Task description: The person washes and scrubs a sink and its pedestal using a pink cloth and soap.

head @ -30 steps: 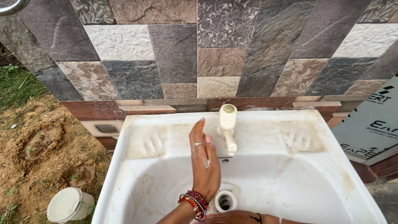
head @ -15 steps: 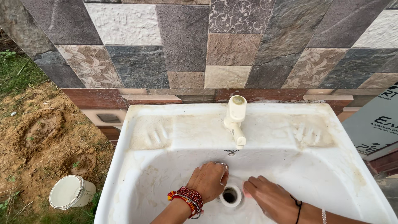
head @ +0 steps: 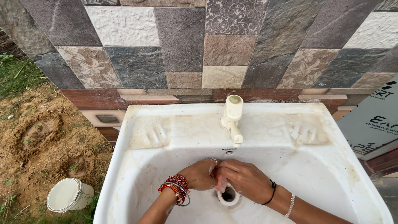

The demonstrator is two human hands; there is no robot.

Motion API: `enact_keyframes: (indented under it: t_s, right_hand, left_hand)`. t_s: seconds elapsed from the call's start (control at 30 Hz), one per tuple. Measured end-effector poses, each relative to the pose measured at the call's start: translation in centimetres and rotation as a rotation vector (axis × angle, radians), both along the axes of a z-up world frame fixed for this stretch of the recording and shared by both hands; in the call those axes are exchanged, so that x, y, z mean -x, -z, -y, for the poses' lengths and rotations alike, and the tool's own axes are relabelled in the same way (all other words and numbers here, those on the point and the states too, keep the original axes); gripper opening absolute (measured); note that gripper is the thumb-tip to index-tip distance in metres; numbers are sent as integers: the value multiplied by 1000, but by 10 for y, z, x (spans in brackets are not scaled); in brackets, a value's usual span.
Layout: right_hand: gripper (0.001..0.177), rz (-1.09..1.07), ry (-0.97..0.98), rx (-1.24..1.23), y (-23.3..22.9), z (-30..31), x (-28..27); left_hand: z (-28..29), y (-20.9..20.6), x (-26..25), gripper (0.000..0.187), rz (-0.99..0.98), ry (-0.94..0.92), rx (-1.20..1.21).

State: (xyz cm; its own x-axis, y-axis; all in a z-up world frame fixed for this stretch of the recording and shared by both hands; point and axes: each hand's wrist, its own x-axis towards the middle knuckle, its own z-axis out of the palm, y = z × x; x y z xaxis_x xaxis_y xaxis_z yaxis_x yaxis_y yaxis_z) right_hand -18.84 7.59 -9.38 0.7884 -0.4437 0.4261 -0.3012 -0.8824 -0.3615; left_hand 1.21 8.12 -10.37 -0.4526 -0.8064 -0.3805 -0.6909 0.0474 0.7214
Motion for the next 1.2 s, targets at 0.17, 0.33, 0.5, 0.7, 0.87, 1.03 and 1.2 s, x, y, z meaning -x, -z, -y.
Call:
enact_keyframes:
  t_s: [0.17,0.33,0.5,0.7,0.87,1.03,1.2]
  right_hand:
    - [8,-358,217,-267,-10,14,0]
    - [14,-527,260,-329,-28,13,9]
    - [12,-537,214,-376,-19,10,16]
    - [4,-488,187,-191,21,6,3]
    - [4,-520,268,-238,26,-1,3]
    - [3,-578,280,-274,16,-12,3]
    - [7,-625,283,-330,7,-9,0]
  left_hand:
    - [-26,-9,26,17,312,-127,319]
    - [-32,1,32,15,610,-170,471]
    - [-41,16,41,25,661,-68,416]
    - [-28,46,36,27,420,20,623]
    - [-31,45,46,20,643,21,597]
    - [-44,9,38,11,1004,-133,253]
    - [-54,28,49,18,758,-6,542]
